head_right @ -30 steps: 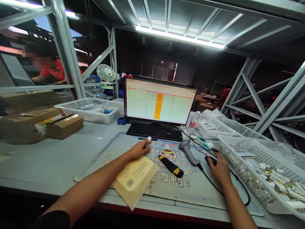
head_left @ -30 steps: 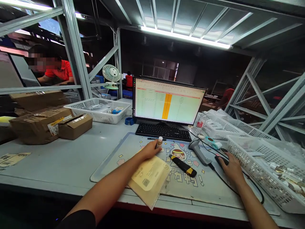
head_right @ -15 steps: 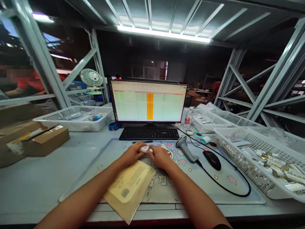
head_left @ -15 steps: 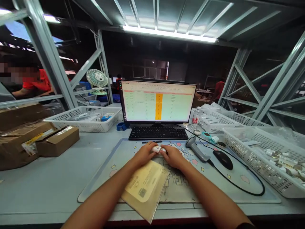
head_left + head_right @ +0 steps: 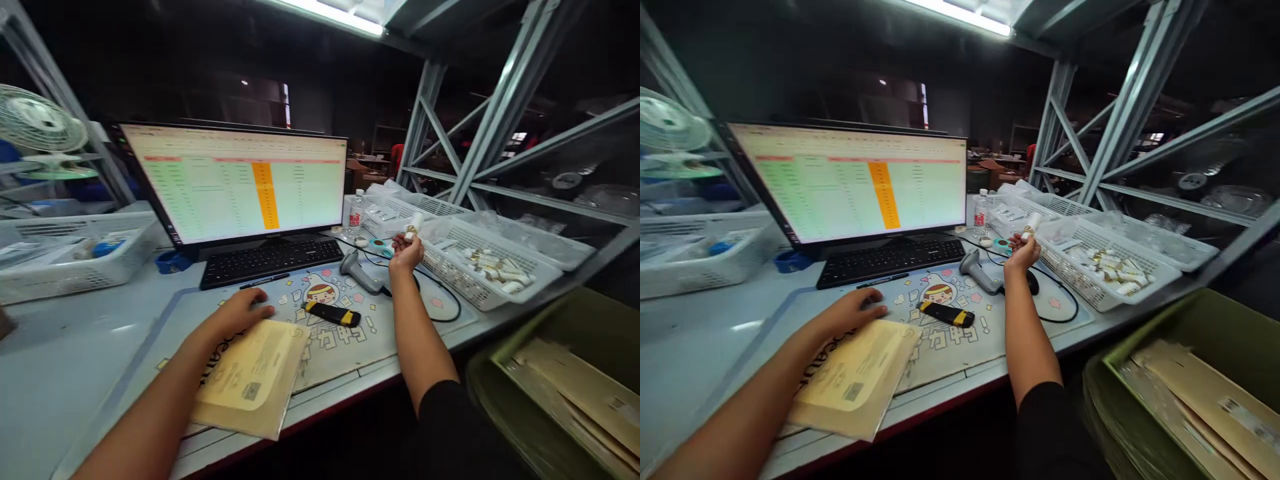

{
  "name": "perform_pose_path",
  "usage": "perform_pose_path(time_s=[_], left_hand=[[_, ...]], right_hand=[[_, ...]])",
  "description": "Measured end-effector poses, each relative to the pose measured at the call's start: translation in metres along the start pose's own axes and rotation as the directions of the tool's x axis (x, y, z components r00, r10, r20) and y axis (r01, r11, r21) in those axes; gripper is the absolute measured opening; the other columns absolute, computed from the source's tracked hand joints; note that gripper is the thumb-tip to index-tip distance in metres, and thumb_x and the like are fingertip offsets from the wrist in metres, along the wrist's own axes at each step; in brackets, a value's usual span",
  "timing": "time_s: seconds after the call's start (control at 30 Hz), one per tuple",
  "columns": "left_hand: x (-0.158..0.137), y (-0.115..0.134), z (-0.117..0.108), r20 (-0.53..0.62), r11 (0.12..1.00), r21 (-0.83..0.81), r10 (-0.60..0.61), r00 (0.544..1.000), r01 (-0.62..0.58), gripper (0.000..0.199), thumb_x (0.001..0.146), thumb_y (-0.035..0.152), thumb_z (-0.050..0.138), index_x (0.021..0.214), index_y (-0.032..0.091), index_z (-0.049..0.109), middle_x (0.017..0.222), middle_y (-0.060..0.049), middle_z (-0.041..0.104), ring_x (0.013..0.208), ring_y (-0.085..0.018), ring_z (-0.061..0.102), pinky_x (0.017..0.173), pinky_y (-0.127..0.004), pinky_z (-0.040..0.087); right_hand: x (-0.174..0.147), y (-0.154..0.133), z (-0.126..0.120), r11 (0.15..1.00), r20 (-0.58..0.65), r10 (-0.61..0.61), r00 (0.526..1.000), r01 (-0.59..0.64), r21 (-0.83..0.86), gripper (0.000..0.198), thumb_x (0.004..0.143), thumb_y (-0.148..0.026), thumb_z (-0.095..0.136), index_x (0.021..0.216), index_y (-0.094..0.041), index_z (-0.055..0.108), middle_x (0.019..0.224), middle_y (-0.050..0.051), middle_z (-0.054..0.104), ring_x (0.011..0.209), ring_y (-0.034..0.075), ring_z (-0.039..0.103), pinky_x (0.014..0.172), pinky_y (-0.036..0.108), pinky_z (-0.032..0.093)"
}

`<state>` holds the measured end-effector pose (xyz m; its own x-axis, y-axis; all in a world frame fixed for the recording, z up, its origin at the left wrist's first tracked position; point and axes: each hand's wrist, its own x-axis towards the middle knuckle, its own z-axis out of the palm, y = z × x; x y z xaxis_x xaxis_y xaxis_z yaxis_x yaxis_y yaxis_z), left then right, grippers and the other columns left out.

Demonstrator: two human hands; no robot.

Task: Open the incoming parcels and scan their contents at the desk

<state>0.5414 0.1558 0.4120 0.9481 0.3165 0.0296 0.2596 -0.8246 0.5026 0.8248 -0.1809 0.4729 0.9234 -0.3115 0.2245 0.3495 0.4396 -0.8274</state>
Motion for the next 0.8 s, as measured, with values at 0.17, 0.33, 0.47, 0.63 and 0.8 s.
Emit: perform_pose_path(time_s=[0.17, 0.33, 0.47, 0.63, 0.8], left_hand=[[0.006, -0.016, -0.011, 0.094, 0.989, 0.147, -0.002, 0.996, -0.012, 0.06, 0.066, 0.067, 0.075, 0.105, 0.022, 0.073, 0.12, -0.014, 0.074, 0.115, -0.038, 0.066, 0.101, -0.046, 0.051], [-0.008, -0.007, -0.022, 0.143, 0.962, 0.24, -0.17, 0.975, 0.133, 0.062, 0.046, 0.052, 0.092, 0.096, 0.021, 0.07, 0.08, -0.003, 0.072, 0.079, -0.029, 0.067, 0.078, -0.038, 0.053], [-0.023, 0.009, -0.024, 0.266, 0.978, 0.119, -0.199, 0.943, 0.172, 0.039, 0.056, 0.035, 0.09, 0.081, 0.019, 0.065, 0.056, 0.005, 0.059, 0.058, -0.018, 0.054, 0.064, -0.029, 0.045], [-0.038, 0.014, -0.049, 0.304, 0.959, -0.176, -0.16, 0.939, 0.22, 0.022, 0.069, 0.035, 0.084, 0.07, 0.018, 0.07, 0.058, 0.001, 0.06, 0.057, -0.016, 0.053, 0.059, -0.028, 0.041], [-0.068, 0.022, -0.089, -0.036, 0.82, -0.556, 0.14, 0.989, -0.136, 0.039, 0.078, 0.053, 0.081, 0.084, 0.016, 0.069, 0.083, -0.003, 0.068, 0.079, -0.018, 0.063, 0.071, -0.027, 0.048]], right_hand=[[0.016, 0.009, -0.018, 1.0, -0.129, -0.009, 0.992, 0.007, -0.018, 0.019, 0.099, -0.041, 0.043, 0.089, -0.027, 0.033, 0.078, -0.002, 0.066, 0.071, 0.014, 0.072, 0.053, 0.019, 0.052], [-0.021, 0.024, 0.006, 0.996, 0.118, 0.007, 0.993, 0.004, -0.088, 0.025, 0.091, -0.038, 0.064, 0.084, -0.025, 0.044, 0.069, -0.003, 0.065, 0.058, 0.013, 0.065, 0.047, 0.018, 0.047], [-0.073, 0.021, 0.027, 0.988, 0.41, -0.007, 0.912, 0.07, -0.14, 0.029, 0.087, -0.04, 0.073, 0.083, -0.023, 0.05, 0.07, -0.002, 0.067, 0.054, 0.011, 0.059, 0.049, 0.019, 0.044], [-0.154, 0.024, 0.039, 0.854, 0.906, 0.049, 0.421, 0.453, -0.256, 0.044, 0.085, -0.062, 0.071, 0.097, -0.02, 0.069, 0.08, 0.005, 0.071, 0.067, 0.02, 0.063, 0.068, 0.034, 0.055], [-0.186, 0.03, 0.016, 0.791, 0.891, 0.449, -0.062, 0.491, -0.365, 0.051, 0.089, -0.067, 0.064, 0.117, -0.026, 0.078, 0.093, 0.015, 0.077, 0.092, 0.036, 0.076, 0.08, 0.048, 0.064]])
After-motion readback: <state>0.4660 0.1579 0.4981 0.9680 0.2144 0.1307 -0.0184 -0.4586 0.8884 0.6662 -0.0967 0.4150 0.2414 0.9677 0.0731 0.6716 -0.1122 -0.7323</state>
